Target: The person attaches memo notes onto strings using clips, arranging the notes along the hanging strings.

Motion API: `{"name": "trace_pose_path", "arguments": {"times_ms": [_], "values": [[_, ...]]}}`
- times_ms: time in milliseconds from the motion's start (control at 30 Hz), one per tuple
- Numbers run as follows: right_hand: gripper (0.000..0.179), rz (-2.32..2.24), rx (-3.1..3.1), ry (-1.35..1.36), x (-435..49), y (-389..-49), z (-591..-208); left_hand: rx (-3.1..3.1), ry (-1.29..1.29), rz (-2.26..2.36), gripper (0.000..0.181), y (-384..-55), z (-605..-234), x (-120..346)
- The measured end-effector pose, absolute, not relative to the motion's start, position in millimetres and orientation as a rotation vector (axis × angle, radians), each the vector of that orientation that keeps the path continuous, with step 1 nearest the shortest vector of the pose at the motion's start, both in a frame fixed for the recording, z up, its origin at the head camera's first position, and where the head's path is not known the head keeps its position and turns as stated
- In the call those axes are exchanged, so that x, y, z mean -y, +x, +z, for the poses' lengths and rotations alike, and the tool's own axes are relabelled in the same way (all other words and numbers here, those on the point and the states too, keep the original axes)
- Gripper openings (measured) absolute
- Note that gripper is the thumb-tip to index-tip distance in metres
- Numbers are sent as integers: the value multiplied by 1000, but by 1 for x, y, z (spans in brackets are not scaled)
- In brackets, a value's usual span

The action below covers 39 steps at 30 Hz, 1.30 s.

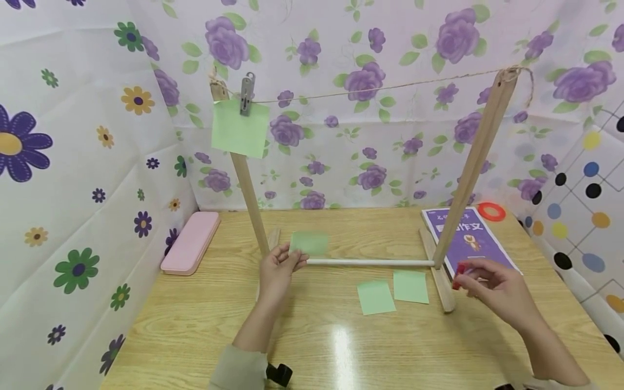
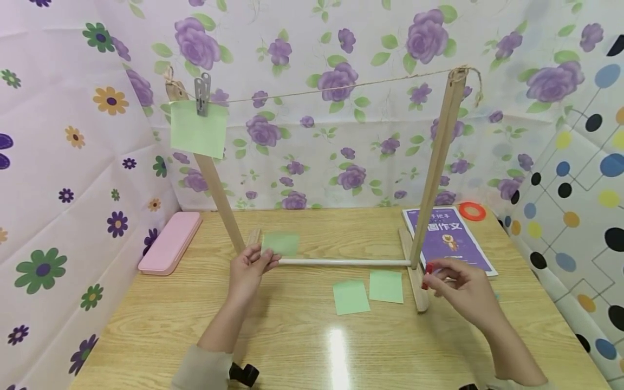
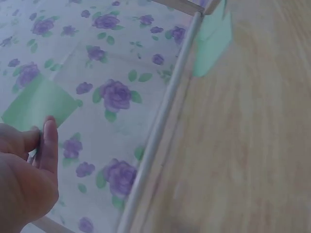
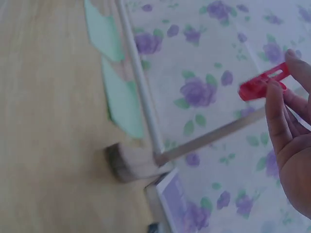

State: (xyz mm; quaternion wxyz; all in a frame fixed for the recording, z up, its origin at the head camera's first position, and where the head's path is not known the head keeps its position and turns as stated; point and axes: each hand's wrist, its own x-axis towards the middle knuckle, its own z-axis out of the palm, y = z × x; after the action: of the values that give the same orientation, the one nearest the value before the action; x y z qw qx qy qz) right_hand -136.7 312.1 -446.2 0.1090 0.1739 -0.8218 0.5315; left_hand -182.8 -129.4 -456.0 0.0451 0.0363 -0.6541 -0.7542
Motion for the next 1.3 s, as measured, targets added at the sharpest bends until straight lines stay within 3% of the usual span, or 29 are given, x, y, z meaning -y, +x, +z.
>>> {"name": "trace_pose_path", "arguments": {"times_ms": [433,833,1033,1300], "values": [[36,1562,2219,900,-262,-166,-372,1699,175,-2467,29,-202,-411,113],[27,1585,2027,1043,-213,-188,-303,1573,75,-2486,46,-210,-376,99],[35,1494,1998,1076,-191,-199,-269,1498,-8,-2487,34,-216,-363,97],[19,1307,1991,1042,-165,-204,-222,1412,-40,-2478,25,-221,-348,95]]}}
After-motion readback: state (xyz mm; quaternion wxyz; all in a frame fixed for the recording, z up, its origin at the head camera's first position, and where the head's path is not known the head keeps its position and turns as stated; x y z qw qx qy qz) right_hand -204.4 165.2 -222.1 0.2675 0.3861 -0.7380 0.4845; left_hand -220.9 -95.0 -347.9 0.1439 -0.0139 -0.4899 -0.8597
